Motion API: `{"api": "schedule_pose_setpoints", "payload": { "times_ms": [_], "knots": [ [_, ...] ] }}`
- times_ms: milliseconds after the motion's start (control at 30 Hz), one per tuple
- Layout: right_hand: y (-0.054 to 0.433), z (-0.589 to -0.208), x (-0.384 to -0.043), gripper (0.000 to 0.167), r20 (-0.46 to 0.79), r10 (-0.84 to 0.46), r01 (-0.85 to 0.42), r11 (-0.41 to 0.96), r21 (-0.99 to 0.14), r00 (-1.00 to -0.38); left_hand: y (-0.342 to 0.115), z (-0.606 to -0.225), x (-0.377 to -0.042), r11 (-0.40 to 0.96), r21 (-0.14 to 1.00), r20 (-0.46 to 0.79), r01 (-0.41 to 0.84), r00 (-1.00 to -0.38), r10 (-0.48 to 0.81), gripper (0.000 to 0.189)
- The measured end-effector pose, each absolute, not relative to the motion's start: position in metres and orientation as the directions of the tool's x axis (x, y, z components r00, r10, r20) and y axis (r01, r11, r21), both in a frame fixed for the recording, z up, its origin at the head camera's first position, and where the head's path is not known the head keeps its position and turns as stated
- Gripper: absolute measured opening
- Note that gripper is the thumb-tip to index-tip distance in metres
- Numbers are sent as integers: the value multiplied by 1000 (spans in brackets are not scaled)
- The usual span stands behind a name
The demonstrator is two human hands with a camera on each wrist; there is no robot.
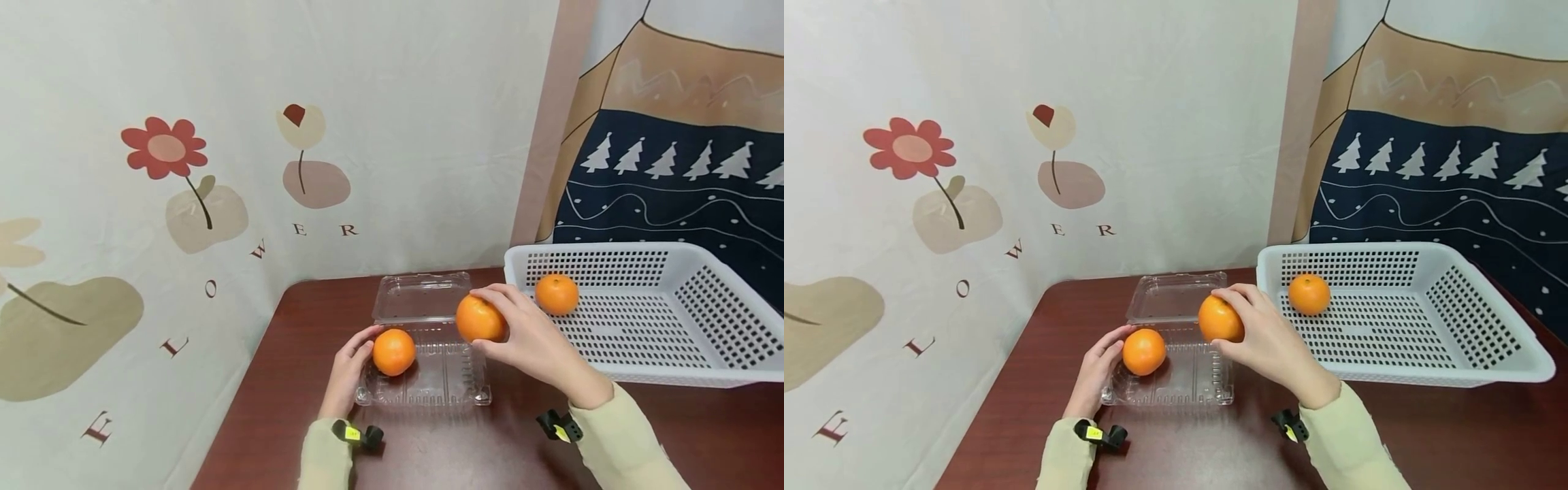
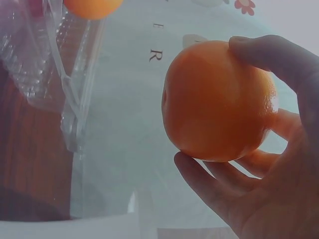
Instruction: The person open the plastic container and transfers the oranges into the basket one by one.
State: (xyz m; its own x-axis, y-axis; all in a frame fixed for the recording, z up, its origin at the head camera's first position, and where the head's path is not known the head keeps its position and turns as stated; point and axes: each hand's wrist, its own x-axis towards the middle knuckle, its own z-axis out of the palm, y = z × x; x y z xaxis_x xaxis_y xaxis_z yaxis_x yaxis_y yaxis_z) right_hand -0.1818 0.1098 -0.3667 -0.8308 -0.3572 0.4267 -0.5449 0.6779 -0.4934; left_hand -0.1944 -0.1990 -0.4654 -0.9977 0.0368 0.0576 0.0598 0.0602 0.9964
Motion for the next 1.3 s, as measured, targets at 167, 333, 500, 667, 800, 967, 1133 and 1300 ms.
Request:
{"api": "schedule_pose_setpoints", "payload": {
  "times_ms": [167,333,500,667,800,967,1133,1300],
  "knots": [
    [114,-364,-184,64,435,-367,-554,691,-465,-823,-198,-464,-194,60,997,56,58,-998,36,31],
    [120,-360,-188,65,431,-387,-563,701,-436,-815,-197,-463,-193,48,998,43,44,-999,28,30],
    [127,-357,-192,66,417,-391,-555,719,-418,-821,-197,-461,-192,50,998,41,43,-999,30,31],
    [135,-355,-195,65,394,-403,-549,736,-396,-826,-197,-462,-192,62,997,47,49,-999,24,30],
    [141,-352,-196,66,373,-408,-539,751,-382,-833,-197,-463,-192,55,997,52,53,-998,22,30],
    [145,-347,-199,64,372,-423,-549,754,-361,-826,-197,-463,-192,42,998,51,52,-998,23,30],
    [150,-343,-202,64,400,-434,-568,754,-329,-807,-198,-463,-192,47,997,54,55,-998,25,30],
    [155,-339,-204,64,388,-440,-567,755,-329,-810,-198,-463,-192,49,997,62,63,-998,30,30]
  ]
}}
